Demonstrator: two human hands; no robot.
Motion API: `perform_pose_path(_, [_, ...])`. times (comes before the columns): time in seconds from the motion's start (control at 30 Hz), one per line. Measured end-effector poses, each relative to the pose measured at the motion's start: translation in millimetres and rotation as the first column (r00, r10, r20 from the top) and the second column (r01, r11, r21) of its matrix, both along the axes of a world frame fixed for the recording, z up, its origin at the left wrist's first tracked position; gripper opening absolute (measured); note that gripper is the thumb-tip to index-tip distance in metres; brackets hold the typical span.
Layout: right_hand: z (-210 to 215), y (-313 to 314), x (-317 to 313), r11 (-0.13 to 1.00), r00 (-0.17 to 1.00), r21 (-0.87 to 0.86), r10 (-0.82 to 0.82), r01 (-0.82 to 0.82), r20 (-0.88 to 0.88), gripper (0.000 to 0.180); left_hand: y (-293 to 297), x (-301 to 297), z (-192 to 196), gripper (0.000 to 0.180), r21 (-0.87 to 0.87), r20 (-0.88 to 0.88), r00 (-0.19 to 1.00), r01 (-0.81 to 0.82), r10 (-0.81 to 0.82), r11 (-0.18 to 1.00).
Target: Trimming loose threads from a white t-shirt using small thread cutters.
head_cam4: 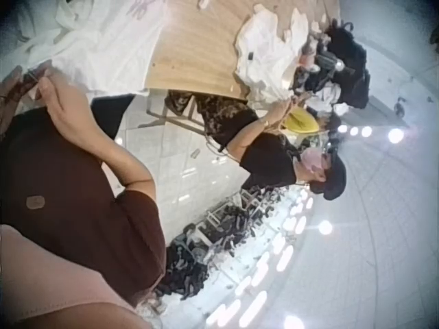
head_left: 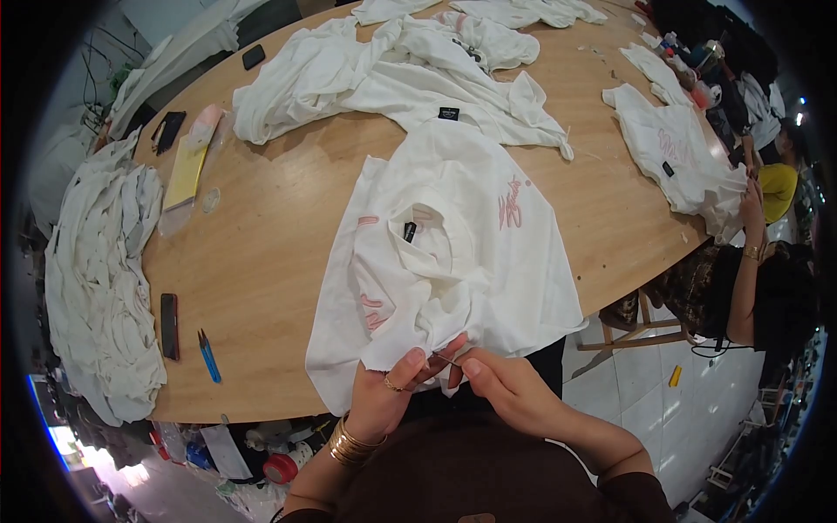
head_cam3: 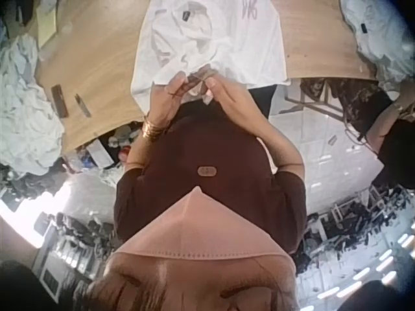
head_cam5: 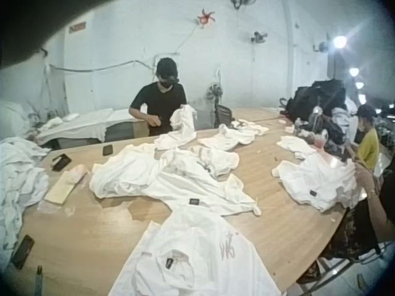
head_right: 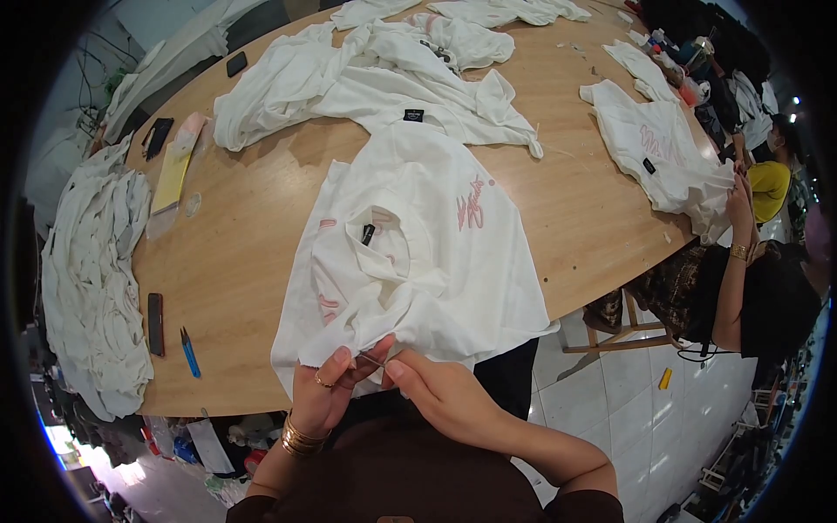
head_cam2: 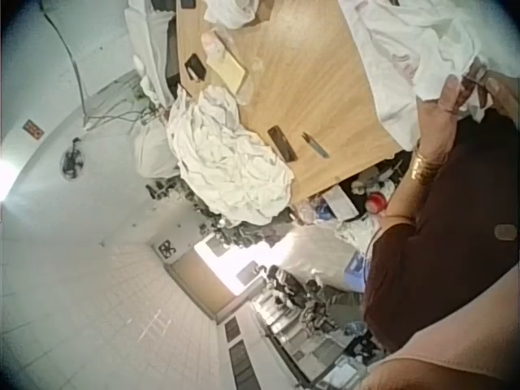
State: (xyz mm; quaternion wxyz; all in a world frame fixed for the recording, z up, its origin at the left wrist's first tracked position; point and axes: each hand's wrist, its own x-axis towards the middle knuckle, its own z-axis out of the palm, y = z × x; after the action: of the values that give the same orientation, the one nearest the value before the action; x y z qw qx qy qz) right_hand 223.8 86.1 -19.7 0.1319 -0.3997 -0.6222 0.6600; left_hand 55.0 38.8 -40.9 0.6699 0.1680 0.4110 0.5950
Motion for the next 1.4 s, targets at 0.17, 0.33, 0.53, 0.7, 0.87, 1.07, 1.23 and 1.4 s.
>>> perform_pose_path(0.17, [-3.8,-0.2,0.9,1.0,1.0,-0.018,0.006,-0.006,0.01,0.034,0.3,0.3,-0.5,0.011,-0.039,-0.016,1.0,0.018,-0.018,0.999])
perform_pose_path(0.33, [-16.1,-4.4,-1.9,0.997,0.998,0.055,-0.056,0.055,0.014,0.031,-1.2,2.7,-8.0,0.038,-0.023,-0.099,0.995,0.016,-0.018,1.0])
perform_pose_path(0.53, [-20.3,-0.6,-2.9,0.983,0.978,-0.068,-0.175,0.168,-0.115,0.025,-5.4,2.1,-15.9,0.054,-0.003,0.067,0.997,0.025,-0.025,1.0])
perform_pose_path(0.7, [-7.9,1.0,-1.4,0.867,0.963,0.418,-0.24,0.27,-0.124,0.02,-4.3,1.7,-11.7,0.053,-0.01,0.086,0.995,0.06,-0.059,0.998])
perform_pose_path(0.87, [-21.1,12.0,-0.4,0.761,0.995,0.645,-0.096,0.067,0.01,0.031,-10.6,-1.2,-18.8,0.052,-0.099,-0.093,0.99,0.099,-0.108,0.99])
perform_pose_path(1.07, [-20.5,17.1,-3.0,0.794,0.988,0.599,-0.151,0.106,0.025,0.03,-2.5,-9.2,-5.7,0.047,-0.013,-0.096,0.976,0.197,-0.198,0.98])
perform_pose_path(1.23, [-6.6,16.3,-2.6,0.886,0.974,0.452,-0.185,0.108,0.129,0.021,-1.9,-5.0,2.9,0.05,0.005,-0.081,0.994,0.072,-0.071,0.997])
perform_pose_path(1.4, [9.6,7.1,7.4,0.98,0.997,0.186,-0.076,0.078,-0.018,0.024,0.1,-3.7,4.5,0.052,0.02,-0.08,0.995,0.066,-0.064,0.998])
